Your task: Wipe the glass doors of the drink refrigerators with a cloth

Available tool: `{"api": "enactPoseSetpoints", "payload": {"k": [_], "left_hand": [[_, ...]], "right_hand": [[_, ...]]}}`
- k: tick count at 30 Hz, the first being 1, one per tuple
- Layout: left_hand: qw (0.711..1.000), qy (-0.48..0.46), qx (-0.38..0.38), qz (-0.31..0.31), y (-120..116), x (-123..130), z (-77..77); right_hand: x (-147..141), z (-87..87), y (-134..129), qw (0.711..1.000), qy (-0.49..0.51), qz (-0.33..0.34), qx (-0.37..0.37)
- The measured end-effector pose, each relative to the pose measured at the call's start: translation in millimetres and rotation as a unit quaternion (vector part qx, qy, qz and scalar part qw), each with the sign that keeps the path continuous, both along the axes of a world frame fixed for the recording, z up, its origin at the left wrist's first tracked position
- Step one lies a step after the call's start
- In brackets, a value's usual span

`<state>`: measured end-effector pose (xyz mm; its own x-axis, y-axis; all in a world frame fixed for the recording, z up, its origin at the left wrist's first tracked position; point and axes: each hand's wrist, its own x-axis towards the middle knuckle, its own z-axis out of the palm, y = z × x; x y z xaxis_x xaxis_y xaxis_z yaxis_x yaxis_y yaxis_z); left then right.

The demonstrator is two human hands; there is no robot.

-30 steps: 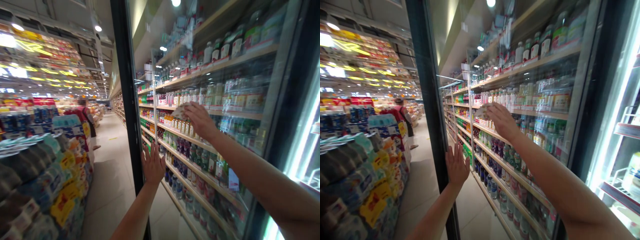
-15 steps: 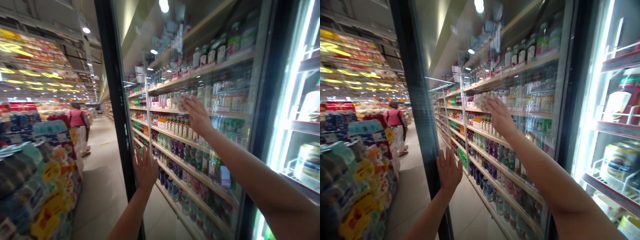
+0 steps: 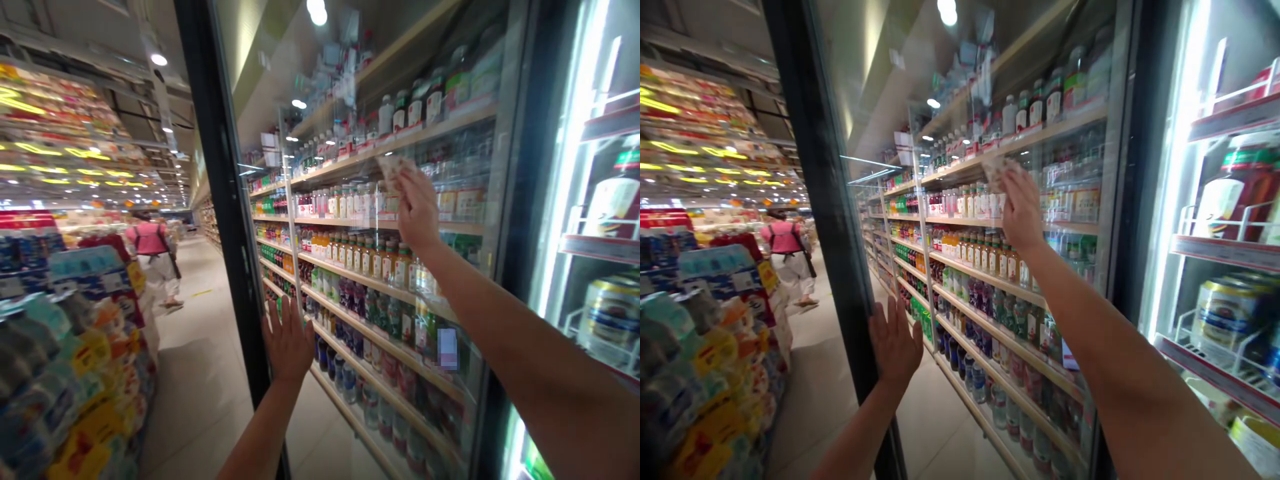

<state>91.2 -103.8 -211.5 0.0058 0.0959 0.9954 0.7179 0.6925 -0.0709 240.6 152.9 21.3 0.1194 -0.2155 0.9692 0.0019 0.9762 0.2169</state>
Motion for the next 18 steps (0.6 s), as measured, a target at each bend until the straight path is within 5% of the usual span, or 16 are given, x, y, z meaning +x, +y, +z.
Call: {"api": "enactPoseSetpoints", "payload": {"k": [3,7,9,14,18], "left_hand": [[1.000,-0.001,-0.003,0.001,1,-1,0.9],[1.000,-0.003,0.000,-0.008,1,-2,0.1],[1.000,-0.002,0.002,-0.013,0,-3,-0.6],[1.000,-0.014,0.003,-0.024,-1,-4,-1.1],[1.000,-0.018,0.002,-0.025,0,-6,-0.9]], "right_hand": [[-5,-7.3,-9,1.000,0.020,-0.008,-0.022],[-13,-28.7,-31,0.988,-0.115,0.014,0.099],[-8,-21.6,-24,0.991,-0.101,0.014,0.085],[9,5.0,9,0.995,0.049,-0.041,-0.082],[6,-9.0,-8,0.997,-0.068,-0.039,-0.010]]}}
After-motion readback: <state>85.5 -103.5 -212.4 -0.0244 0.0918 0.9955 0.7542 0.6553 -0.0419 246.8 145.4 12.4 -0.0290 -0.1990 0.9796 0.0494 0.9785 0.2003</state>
